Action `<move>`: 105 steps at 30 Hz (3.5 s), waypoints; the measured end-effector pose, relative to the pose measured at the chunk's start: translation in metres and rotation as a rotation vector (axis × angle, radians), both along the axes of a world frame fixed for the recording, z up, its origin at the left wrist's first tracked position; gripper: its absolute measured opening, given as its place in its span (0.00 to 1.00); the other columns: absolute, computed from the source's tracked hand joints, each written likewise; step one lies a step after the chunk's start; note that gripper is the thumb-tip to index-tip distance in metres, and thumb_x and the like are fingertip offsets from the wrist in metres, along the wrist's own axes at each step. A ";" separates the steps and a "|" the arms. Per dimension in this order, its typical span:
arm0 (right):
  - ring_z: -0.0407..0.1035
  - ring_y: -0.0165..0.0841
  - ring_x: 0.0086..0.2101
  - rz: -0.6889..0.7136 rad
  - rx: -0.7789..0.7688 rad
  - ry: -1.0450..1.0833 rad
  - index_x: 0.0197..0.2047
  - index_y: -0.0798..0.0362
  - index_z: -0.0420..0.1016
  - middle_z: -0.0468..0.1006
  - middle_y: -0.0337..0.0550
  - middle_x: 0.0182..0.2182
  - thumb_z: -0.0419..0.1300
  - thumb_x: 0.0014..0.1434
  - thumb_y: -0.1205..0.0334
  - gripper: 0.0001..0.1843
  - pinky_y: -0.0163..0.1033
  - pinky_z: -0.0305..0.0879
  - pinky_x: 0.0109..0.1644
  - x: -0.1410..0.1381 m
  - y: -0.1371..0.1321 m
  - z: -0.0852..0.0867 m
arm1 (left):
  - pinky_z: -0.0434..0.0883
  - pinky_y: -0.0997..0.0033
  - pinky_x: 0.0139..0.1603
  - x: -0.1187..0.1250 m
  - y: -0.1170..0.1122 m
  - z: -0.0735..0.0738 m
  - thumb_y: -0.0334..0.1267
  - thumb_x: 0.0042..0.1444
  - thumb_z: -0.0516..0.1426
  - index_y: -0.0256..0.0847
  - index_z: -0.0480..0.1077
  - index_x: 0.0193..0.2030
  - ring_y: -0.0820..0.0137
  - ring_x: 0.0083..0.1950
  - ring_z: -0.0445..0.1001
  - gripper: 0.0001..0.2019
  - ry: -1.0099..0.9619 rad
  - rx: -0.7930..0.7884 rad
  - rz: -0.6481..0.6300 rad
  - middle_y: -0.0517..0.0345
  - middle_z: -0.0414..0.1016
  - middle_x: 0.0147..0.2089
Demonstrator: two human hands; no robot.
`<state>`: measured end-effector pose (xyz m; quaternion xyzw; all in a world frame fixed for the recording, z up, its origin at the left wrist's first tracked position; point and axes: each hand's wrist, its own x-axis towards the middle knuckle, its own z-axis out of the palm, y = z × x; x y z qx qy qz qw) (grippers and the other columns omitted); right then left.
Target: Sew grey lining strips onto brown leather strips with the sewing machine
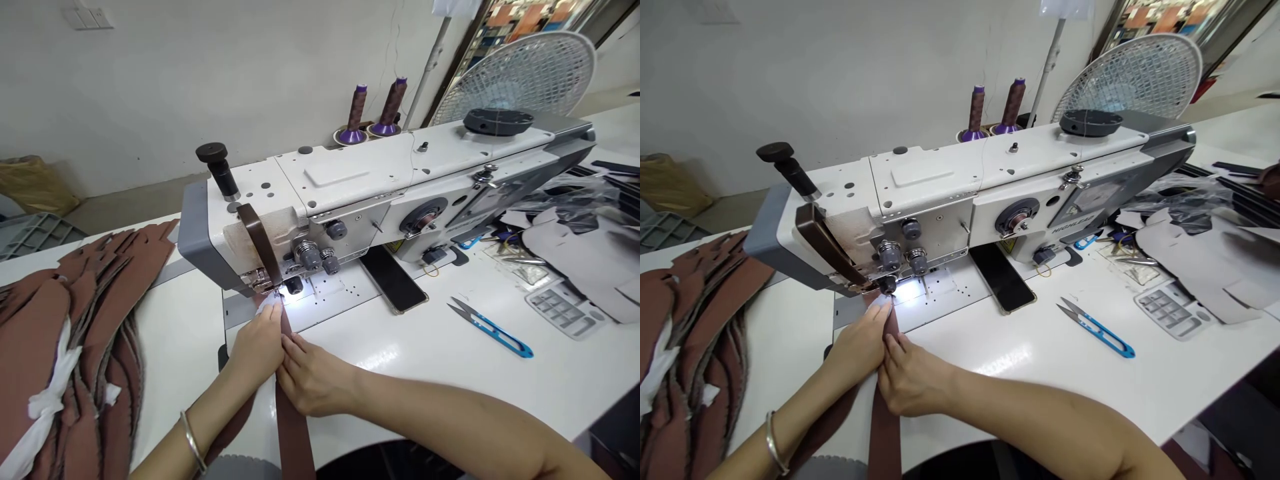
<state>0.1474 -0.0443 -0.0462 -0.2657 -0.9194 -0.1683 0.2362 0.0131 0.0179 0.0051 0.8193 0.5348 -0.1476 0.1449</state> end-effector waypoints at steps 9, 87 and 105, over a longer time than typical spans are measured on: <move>0.59 0.30 0.20 0.336 -0.117 0.074 0.26 0.54 0.67 0.62 0.36 0.19 0.56 0.62 0.63 0.12 0.37 0.54 0.22 -0.012 -0.050 0.023 | 0.68 0.66 0.55 0.002 -0.005 -0.003 0.19 0.51 0.44 0.34 0.52 0.69 0.61 0.61 0.69 0.36 0.013 0.032 -0.004 0.42 0.63 0.64; 0.76 0.57 0.38 -0.024 0.084 -0.071 0.38 0.73 0.75 0.78 0.74 0.36 0.51 0.55 0.72 0.15 0.61 0.72 0.41 -0.012 0.000 -0.005 | 0.71 0.69 0.39 0.005 -0.010 0.004 0.28 0.64 0.46 0.36 0.65 0.55 0.65 0.44 0.77 0.16 0.104 0.094 -0.065 0.49 0.73 0.49; 0.76 0.58 0.38 -0.085 0.102 -0.025 0.37 0.71 0.75 0.78 0.74 0.35 0.49 0.55 0.71 0.16 0.61 0.72 0.39 -0.020 -0.001 -0.011 | 0.69 0.69 0.35 0.001 -0.006 -0.001 0.26 0.62 0.46 0.36 0.65 0.54 0.67 0.40 0.74 0.16 0.121 0.126 -0.107 0.49 0.71 0.46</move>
